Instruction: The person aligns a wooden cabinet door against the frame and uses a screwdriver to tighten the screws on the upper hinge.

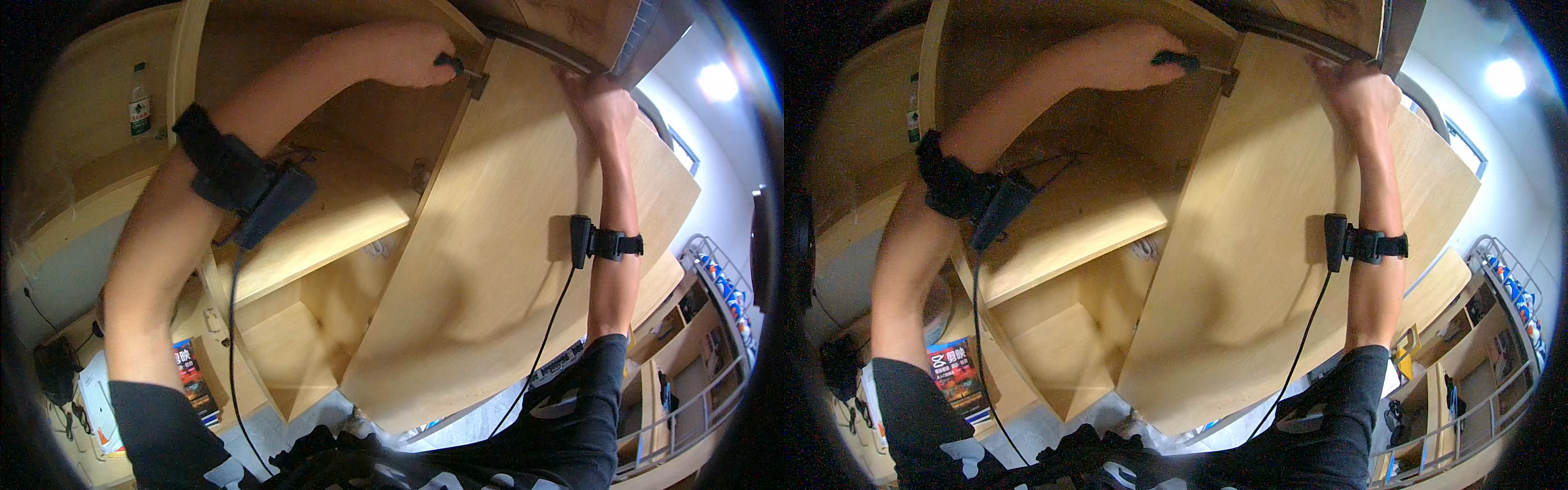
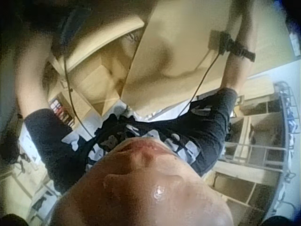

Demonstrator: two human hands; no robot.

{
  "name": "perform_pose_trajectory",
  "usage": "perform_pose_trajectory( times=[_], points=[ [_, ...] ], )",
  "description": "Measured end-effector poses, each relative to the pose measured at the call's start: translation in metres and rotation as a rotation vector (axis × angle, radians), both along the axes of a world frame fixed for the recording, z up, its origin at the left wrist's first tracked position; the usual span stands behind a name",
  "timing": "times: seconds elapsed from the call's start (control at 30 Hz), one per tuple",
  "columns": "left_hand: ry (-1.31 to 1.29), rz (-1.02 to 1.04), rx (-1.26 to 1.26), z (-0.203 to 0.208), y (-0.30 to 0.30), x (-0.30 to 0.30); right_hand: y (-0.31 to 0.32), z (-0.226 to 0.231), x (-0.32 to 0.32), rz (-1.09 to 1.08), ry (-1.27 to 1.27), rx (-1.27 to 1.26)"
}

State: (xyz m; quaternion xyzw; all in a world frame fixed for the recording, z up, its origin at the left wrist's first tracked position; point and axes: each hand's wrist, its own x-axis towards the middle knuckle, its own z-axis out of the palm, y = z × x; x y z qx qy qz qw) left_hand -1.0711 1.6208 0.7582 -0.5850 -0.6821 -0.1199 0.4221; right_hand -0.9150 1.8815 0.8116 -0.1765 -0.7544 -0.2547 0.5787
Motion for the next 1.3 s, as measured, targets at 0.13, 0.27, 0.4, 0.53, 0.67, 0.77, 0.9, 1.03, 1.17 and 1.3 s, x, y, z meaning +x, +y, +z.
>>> perform_pose_trajectory(
  times=[0.13, 0.27, 0.4, 0.53, 0.67, 0.77, 0.9, 1.03, 1.17, 1.3],
  points=[
    [0.346, -0.06, 0.011, -0.001, -0.008, 0.005, -0.01, -0.006, 0.004, 0.036, -0.018, -0.03],
    [-0.33, 0.14, 0.104, 0.006, -0.017, 0.037, -0.011, 0.001, 0.004, -0.05, -0.108, -0.09],
    [-1.509, -0.401, 0.363, 0.006, 0.003, 0.054, 0.021, -0.003, 0.0, 0.029, 0.044, 0.037],
    [-1.384, -0.208, 0.296, 0.016, -0.005, 0.035, 0.01, -0.001, -0.002, 0.032, -0.002, 0.031],
    [-0.567, -0.112, 0.204, 0.002, 0.0, 0.006, 0.006, -0.001, -0.004, 0.014, -0.004, 0.053],
    [0.301, 0.111, -0.042, -0.002, 0.001, 0.034, 0.012, -0.005, 0.006, -0.032, 0.011, 0.016],
    [0.618, -0.01, 0.067, 0.002, -0.021, -0.001, -0.003, -0.002, -0.005, 0.005, -0.001, 0.04],
    [0.04, -0.148, 0.301, 0.011, -0.005, 0.021, 0.001, -0.003, -0.003, 0.045, 0.013, 0.003],
    [-0.069, -0.087, 0.216, 0.013, -0.004, 0.034, 0.007, -0.002, 0.005, -0.012, -0.025, 0.016],
    [-0.543, -0.029, 0.232, 0.015, -0.005, 0.036, -0.008, -0.001, 0.003, -0.026, -0.096, -0.137]
  ],
)
